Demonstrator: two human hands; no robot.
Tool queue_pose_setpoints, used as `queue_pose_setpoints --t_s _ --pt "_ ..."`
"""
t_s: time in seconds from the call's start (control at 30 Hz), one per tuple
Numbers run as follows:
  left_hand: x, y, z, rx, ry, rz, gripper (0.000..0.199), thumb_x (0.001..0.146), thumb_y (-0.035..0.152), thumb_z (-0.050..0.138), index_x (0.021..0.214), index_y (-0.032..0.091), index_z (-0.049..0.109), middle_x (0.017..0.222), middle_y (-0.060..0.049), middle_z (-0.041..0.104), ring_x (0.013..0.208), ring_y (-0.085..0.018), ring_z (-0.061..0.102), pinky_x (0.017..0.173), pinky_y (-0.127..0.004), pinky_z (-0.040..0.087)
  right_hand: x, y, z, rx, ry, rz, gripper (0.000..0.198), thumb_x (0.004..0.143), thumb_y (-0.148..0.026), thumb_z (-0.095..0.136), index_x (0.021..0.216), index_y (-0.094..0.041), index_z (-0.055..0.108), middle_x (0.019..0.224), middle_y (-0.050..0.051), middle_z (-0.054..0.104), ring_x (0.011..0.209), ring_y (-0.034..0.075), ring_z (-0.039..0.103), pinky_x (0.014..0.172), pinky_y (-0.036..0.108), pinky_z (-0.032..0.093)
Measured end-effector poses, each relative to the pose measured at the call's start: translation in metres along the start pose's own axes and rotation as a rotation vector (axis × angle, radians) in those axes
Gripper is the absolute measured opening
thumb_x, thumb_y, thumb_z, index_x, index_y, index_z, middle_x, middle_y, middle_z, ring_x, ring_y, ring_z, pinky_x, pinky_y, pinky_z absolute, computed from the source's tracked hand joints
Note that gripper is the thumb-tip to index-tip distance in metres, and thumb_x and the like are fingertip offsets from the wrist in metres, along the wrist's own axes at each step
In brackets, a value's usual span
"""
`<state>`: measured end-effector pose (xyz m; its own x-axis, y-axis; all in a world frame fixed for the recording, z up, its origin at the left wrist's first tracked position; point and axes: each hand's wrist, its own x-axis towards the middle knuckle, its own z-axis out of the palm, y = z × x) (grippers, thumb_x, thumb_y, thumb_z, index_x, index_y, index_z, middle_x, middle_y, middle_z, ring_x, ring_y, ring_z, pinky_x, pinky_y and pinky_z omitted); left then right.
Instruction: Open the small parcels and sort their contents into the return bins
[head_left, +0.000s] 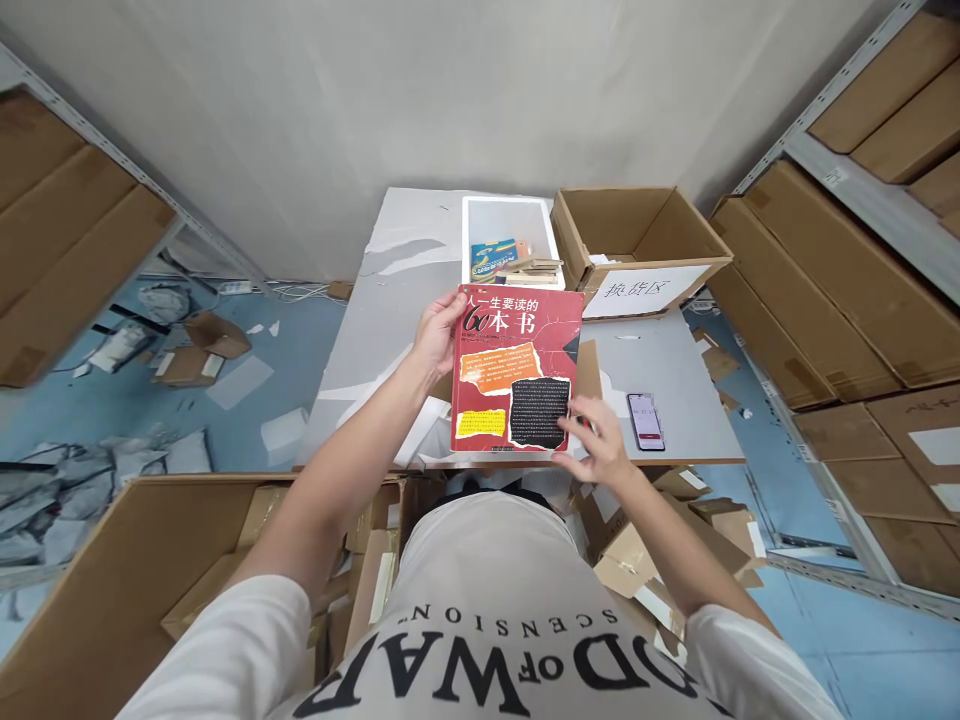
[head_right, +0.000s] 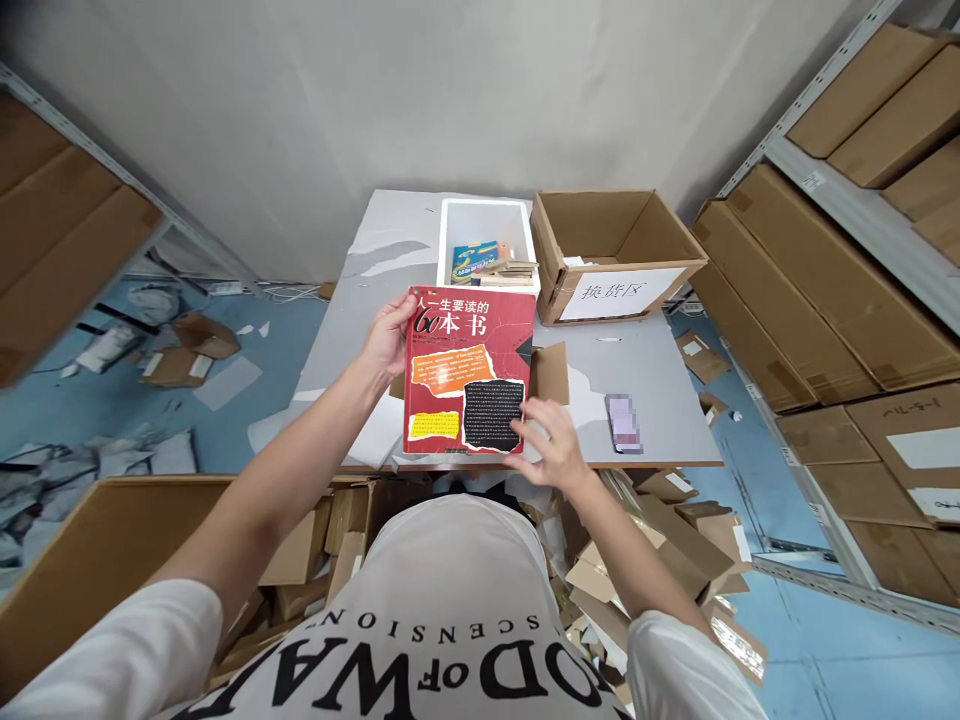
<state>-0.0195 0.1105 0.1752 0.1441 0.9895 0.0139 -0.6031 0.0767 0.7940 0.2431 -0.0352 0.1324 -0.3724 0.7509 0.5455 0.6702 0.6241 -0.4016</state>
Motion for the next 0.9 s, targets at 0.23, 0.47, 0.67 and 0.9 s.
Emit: queue_pose_setpoints --t_s 0.23,0.47,0.67,0.9 --pt "-0.006 -0.003 0.002 0.041 -0.013 -0.042 0.026 0.076 0.034 0.072 0.096 0.019 0.068 0.088 -0.003 0.074 0.077 -0.018 0.07 0.072 -0.033 0.057 0.111 0.063 -0.04 0.57 -0.042 0.499 0.059 0.082 -0.06 0.056 0.132 -0.03 0.051 0.133 0.011 0.056 0.118 0.029 0.057 0.097 0.052 0.049" --pt "-0.01 -0.009 -0.004 0.018 0.015 -0.062 0.029 0.073 0.033 0.075 0.097 0.019 0.067 0.088 -0.002 0.075 0.077 -0.017 0.07 0.071 -0.031 0.057 0.142 0.081 -0.041 0.948 -0.401 0.735 0.044 0.074 -0.054 0.071 0.103 -0.022 0.068 0.089 0.006 0.072 0.076 0.017 0.068 0.076 0.037 0.059" --pt "-0.004 -0.008 0.001 -0.019 0.002 -0.073 0.025 0.074 0.03 0.075 0.095 0.019 0.066 0.086 -0.001 0.074 0.077 -0.015 0.07 0.075 -0.032 0.057 0.149 0.068 -0.031 0.898 -0.205 0.728 0.033 0.07 -0.047 0.075 0.081 -0.018 0.066 0.067 -0.001 0.063 0.058 0.009 0.058 0.055 0.024 0.053" --pt "-0.035 -0.023 -0.009 0.003 -0.111 -0.316 0.048 0.069 0.048 0.077 0.103 0.016 0.065 0.096 -0.01 0.073 0.093 -0.026 0.07 0.082 -0.039 0.056 0.158 0.063 -0.041 0.906 0.004 0.672 0.028 0.075 -0.045 0.071 0.082 -0.019 0.063 0.058 -0.004 0.055 0.046 0.007 0.046 0.041 0.019 0.04"
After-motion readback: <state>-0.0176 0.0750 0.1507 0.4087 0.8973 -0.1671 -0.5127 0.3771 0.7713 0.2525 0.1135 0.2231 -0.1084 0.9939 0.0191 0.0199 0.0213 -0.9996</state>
